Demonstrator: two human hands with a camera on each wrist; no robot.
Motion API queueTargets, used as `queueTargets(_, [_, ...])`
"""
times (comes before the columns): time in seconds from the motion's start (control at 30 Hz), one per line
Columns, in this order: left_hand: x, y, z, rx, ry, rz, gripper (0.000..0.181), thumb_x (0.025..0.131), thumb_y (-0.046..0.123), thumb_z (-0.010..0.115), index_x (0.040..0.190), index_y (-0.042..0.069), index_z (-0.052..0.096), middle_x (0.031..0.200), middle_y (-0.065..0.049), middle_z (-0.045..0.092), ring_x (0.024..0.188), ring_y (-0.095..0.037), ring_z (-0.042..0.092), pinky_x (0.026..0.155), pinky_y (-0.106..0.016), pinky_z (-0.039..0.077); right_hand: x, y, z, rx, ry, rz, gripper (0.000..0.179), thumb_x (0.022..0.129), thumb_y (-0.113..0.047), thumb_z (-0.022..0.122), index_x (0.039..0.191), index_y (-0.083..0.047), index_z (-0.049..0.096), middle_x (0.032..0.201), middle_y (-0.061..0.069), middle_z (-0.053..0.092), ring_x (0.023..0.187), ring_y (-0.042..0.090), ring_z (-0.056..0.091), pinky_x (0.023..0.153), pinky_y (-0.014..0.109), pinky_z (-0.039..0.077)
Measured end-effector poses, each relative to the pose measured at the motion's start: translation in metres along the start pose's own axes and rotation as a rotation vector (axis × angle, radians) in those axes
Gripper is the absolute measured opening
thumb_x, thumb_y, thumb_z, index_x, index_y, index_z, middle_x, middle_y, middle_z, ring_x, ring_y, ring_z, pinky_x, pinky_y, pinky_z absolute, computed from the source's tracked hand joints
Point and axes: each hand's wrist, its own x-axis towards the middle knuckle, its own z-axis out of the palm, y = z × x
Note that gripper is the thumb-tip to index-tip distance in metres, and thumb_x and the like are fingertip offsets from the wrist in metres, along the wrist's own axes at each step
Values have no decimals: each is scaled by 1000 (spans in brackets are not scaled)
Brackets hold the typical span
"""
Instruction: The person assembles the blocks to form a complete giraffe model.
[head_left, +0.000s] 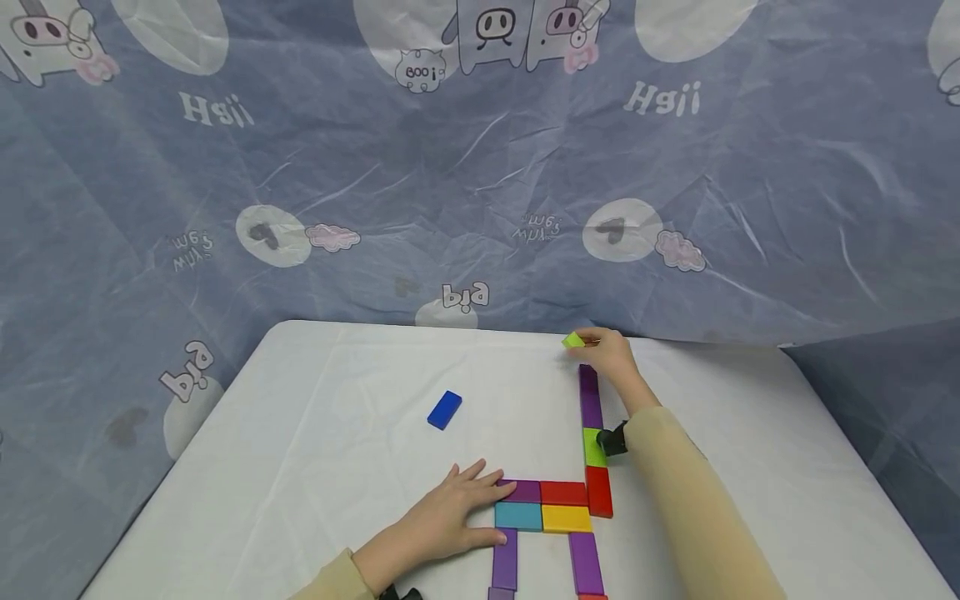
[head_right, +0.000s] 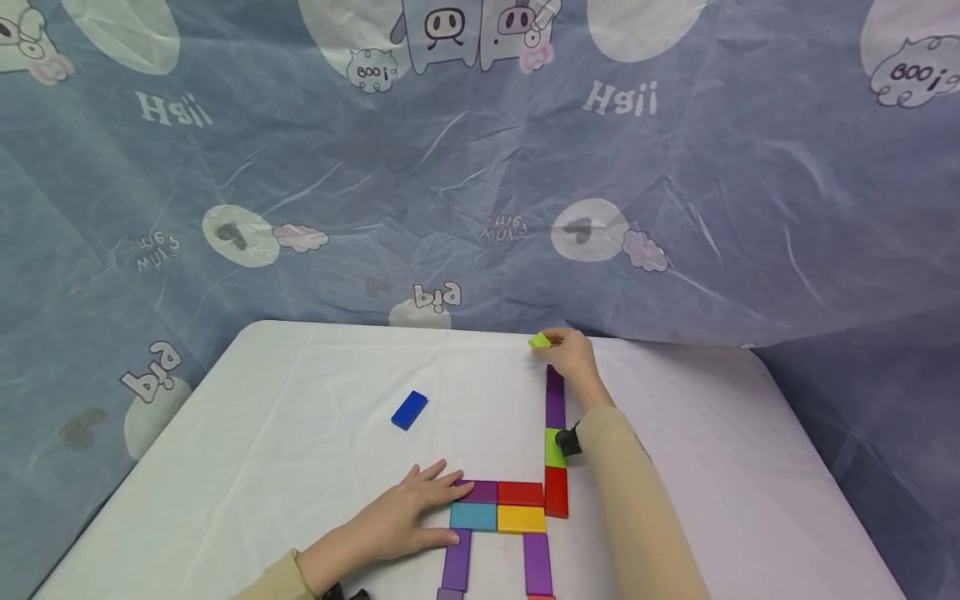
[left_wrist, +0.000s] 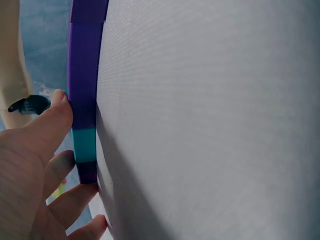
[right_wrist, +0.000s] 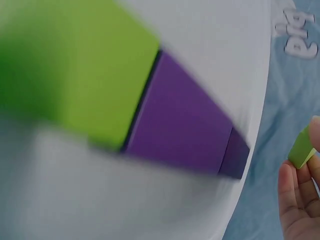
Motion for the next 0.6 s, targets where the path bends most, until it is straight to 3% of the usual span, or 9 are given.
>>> queueTargets(0.27, [0, -1, 0, -7, 8, 20, 64, 89, 54, 65, 145, 31, 49, 152, 1, 47, 147, -33, 33, 113, -66, 28, 0, 24, -12, 41, 59, 87, 54, 92, -24, 69, 139, -1, 53, 137, 23, 56, 126, 37, 52, 105, 47, 44])
queueTargets(0.6, [-1, -1, 2, -4, 10, 25, 63, 89, 56, 64, 146, 32, 49, 151, 1, 48, 147, -33, 33, 112, -66, 28, 0, 46, -6, -73, 63, 98, 47, 93, -19, 68, 132, 6, 57, 131, 27, 59, 122, 41, 54, 102, 49, 46])
